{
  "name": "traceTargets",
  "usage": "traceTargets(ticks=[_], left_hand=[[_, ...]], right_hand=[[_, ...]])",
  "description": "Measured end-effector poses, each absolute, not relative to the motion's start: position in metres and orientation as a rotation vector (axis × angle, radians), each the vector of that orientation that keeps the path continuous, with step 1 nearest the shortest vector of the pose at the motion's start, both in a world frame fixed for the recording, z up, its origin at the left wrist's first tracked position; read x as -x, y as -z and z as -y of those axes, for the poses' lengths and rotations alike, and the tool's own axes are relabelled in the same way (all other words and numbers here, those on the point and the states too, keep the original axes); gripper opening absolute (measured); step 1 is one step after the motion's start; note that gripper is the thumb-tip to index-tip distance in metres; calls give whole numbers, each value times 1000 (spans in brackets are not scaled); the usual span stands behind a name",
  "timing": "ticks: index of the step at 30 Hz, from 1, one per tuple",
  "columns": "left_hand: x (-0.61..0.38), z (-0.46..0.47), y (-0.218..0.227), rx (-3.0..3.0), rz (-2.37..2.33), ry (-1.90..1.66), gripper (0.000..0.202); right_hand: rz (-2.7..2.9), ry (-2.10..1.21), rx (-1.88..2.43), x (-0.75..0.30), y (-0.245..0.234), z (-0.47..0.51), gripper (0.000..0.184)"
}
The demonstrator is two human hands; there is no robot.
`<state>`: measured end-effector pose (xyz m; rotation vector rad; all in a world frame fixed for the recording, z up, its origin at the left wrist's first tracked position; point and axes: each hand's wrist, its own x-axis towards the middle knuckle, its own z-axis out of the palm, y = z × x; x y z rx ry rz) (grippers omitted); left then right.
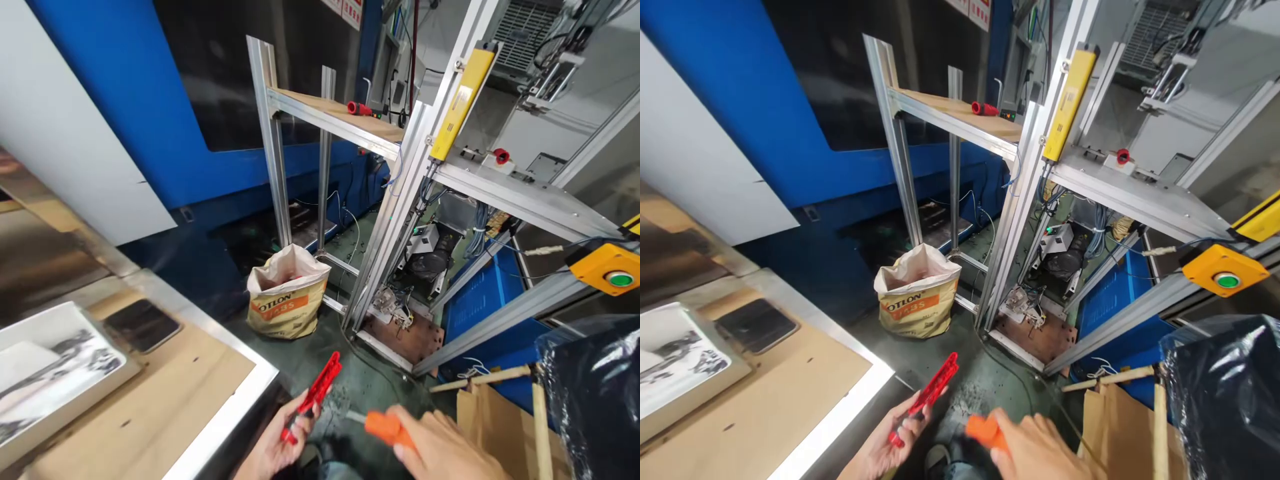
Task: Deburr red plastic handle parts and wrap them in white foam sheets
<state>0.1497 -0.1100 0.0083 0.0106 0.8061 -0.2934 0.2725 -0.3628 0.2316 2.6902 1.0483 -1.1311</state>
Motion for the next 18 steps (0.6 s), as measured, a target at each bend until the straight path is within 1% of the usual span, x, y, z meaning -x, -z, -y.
traceTargets(ticks=[3, 4, 6, 7, 8, 11, 14, 18], left_hand=[[-142, 115, -8, -326, -828, 258, 15], [-141, 116, -9, -445, -811, 202, 20], [-140, 116, -14, -690, -751, 55, 41], [-139, 115, -17, -811, -722, -14, 48], [-138, 114, -20, -926, -699, -65, 50], [-133, 112, -30, -1222, -669, -132, 44], [-130, 115, -35, -1424, -643, -139, 37], [-131, 119, -33, -1537, -640, -155, 38]], right_hand=[[-1149, 1089, -2675, -278, -232, 349, 50], [-1172, 1061, -2675, -279, -231, 347, 49], [-1248, 1088, -2630, -282, -227, 344, 48], [-1284, 1109, -2606, -283, -226, 343, 47], [-1299, 1104, -2603, -285, -226, 342, 46], [-1297, 1017, -2630, -290, -225, 339, 48], [-1357, 1070, -2585, -294, -224, 338, 47], [-1305, 997, -2616, -297, -224, 339, 45]])
